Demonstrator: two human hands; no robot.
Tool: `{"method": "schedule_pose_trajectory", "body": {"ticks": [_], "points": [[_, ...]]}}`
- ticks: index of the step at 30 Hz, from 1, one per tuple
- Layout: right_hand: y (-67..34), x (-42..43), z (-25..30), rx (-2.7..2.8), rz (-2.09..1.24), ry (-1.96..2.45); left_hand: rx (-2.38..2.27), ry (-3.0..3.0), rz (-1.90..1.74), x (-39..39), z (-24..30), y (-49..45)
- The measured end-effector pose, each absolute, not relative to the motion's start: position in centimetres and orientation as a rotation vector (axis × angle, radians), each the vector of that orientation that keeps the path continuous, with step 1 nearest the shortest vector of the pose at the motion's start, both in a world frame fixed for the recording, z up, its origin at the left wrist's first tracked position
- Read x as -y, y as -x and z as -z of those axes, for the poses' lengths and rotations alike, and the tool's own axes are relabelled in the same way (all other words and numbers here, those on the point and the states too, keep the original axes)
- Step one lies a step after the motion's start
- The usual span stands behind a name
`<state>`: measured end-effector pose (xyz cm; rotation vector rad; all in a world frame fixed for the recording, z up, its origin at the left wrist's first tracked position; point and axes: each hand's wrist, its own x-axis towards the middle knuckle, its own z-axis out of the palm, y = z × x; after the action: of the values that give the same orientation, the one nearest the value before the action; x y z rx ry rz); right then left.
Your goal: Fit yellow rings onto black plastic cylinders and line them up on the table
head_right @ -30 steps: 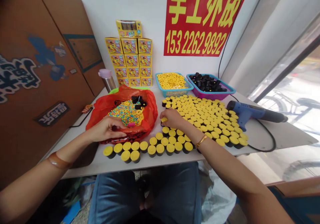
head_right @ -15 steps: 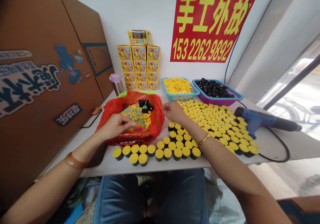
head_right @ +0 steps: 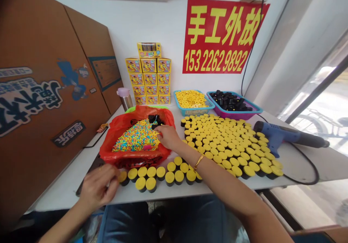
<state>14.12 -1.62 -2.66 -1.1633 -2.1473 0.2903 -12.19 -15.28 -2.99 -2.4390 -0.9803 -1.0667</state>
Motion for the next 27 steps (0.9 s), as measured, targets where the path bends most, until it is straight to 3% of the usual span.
{"method": "schedule_pose_trajectory", "body": {"ticks": [4,11,18,27], "points": [[-13.8,1.8,2.3,2.171,-0.289,1.199,1.083,2.310,0.590,14.9,7.2,16.4],[-14.2,1.8,2.6,2.175,-0.291,1.174,1.361,2.307,0.357,11.6,11.1,20.2],[-14.6,1.8,2.5,2.205,-0.317,1.154,1.621,2.327,0.508,11.8,8.3,22.1],[-16.3,1.2,2.8,1.807,-0.366,1.087,1.673,2.646,1.067,16.5,7.4,13.3]]}}
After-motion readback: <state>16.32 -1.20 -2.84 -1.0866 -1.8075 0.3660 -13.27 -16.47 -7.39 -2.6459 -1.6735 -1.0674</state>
